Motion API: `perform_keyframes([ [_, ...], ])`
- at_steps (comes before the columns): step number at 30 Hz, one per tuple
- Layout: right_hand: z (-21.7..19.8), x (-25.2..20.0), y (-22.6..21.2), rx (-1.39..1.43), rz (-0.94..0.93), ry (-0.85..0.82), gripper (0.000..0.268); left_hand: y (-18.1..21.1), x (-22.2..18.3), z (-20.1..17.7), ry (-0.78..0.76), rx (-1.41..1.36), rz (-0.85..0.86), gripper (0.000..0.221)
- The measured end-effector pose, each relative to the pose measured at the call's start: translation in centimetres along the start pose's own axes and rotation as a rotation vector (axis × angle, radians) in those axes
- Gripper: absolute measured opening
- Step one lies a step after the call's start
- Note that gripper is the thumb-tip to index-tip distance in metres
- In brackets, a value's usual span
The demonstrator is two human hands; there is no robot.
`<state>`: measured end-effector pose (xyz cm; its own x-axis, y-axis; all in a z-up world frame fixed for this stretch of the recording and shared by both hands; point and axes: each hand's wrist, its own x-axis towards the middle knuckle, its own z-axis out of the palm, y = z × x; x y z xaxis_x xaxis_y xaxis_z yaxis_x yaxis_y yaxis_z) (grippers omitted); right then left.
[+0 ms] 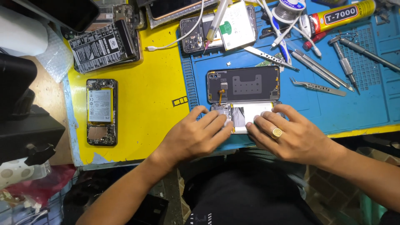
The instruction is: The person reassembles a disassembled smartphone on a workbench. They use tweezers to connect internal ribbon cables and components, then align and press the screen assembly onto the phone's chassis to close the device.
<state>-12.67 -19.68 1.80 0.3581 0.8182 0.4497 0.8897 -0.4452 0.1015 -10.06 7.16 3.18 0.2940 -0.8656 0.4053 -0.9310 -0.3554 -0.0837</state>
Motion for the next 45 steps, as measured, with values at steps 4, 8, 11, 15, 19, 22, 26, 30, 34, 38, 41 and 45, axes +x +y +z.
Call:
perform_keyframes([
  [4, -0.4, 0.1, 0.4, -0.004, 0.023, 0.008, 0.024, -0.5, -0.6, 0.6, 0.112, -0.058, -0.07, 0.009],
  [8, 0.0, 0.1, 0.5, 0.008, 0.135, 0.01, 0.025, -0.9, -0.9, 1.4, 0.167, -0.249, -0.166, 0.014],
  [11, 0.4, 0.7, 0.9, 0.042, 0.198, 0.062, 0.025, -1.8, -1.4, 2.0, 0.085, -0.305, -0.248, 0.04],
  [15, 2.0, 0.3, 1.8, 0.154, 0.373, 0.109, 0.035, -3.9, -1.9, 2.1, -0.192, -0.32, -0.465, 0.087],
  [19, 2.6, 0.7, 4.0, 0.295, 0.5, 0.086, 0.026, -6.0, -2.2, 3.9, -0.198, -0.438, -0.536, 0.098],
  [22, 1.8, 1.8, 5.8, 0.572, 0.784, -0.08, 0.032, -6.6, -1.7, 4.8, -0.234, -0.429, -0.57, 0.099],
  [26, 1.7, 2.2, 8.0, 0.932, 1.083, -0.182, 0.03, -7.2, -1.7, 5.7, -0.172, -0.469, -0.567, 0.091],
  [30, 1.8, 1.5, 9.0, 1.279, 1.185, -0.16, 0.025, -6.8, -0.2, 2.4, -0.148, -0.806, -0.733, 0.101],
  [34, 2.1, 0.5, 9.0, 1.426, 1.148, -0.091, 0.027, -6.2, 0.9, 1.5, 0.162, -1.148, -0.725, 0.1],
  [38, 1.6, 0.5, 7.5, 1.69, 1.224, 0.014, 0.028, -6.1, 2.5, 0.8, 0.394, -1.524, -0.767, 0.097],
  [41, 2.1, -0.3, 6.3, 1.8, 1.201, 0.121, 0.032, -6.0, 3.3, 0.2, 0.426, -1.425, -0.689, 0.087],
  [45, 2.1, -0.6, 5.1, 1.839, 1.055, 0.183, 0.066, -5.9, 4.4, -0.1, 0.24, -1.121, -0.658, 0.077],
])
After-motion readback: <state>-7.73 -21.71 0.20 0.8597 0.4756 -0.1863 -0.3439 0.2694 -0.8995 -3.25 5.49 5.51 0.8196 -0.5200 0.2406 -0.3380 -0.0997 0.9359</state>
